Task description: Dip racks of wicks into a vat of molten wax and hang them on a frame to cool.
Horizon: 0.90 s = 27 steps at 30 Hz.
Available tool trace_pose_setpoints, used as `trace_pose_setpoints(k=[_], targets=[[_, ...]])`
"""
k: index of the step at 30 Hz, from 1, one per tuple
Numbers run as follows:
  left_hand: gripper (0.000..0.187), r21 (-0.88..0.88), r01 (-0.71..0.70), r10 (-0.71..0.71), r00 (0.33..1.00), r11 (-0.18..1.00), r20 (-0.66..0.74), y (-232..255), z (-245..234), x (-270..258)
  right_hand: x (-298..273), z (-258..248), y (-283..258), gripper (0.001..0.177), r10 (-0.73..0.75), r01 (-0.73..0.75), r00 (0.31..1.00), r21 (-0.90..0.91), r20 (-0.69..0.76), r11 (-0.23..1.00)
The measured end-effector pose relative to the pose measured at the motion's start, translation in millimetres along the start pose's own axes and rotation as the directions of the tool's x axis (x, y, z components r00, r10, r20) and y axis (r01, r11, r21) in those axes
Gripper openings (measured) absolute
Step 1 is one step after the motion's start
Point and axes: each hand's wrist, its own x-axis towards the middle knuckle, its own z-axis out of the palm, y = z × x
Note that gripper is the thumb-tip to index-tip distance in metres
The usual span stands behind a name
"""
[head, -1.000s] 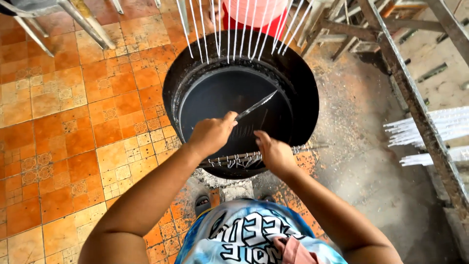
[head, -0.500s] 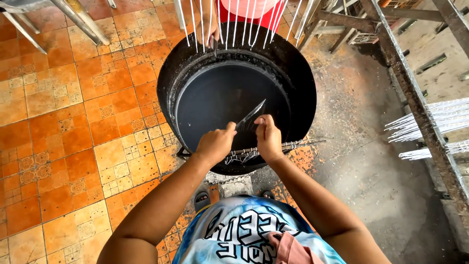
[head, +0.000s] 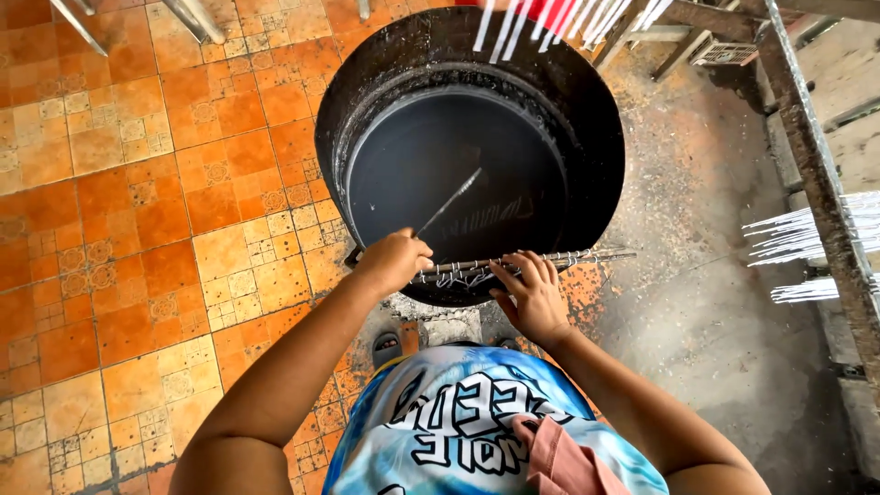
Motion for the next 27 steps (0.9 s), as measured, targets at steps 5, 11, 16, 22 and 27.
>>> trace_pose_setpoints(k=[5, 11, 16, 22, 27], targets=[[0.029, 0.037, 0.036, -0.04, 0.993, 0.999, 0.11, 4, 16, 9, -4, 9, 4, 0.053, -0.045, 0.044, 0.998, -0.03, -0.04, 0.999], [0.021, 0.148, -0.123, 0.112, 0.99, 0.981, 0.086, 7, 17, 0, -7, 17, 2, 0.056, -0.071, 0.065, 0.99, -0.053, -0.122, 0.996], [0.017, 0.14, -0.263, 0.273, 0.96, 0.955, -0.055, 3, 33, -6, -10, 23, 0, 0.054, -0.052, 0.045, 0.984, -0.045, -0.171, 0.998], [0.023, 0.027, -0.22, 0.221, 0.963, 0.975, -0.152, -1, 45, -4, -12, 24, -2, 0.053, -0.045, 0.038, 0.98, -0.038, -0.192, 0.999], [0.025, 0.11, -0.145, 0.173, 0.93, 0.983, -0.323, -6, 51, 16, -14, 28, -2, 0.051, -0.036, 0.03, 0.98, -0.034, -0.195, 0.999]])
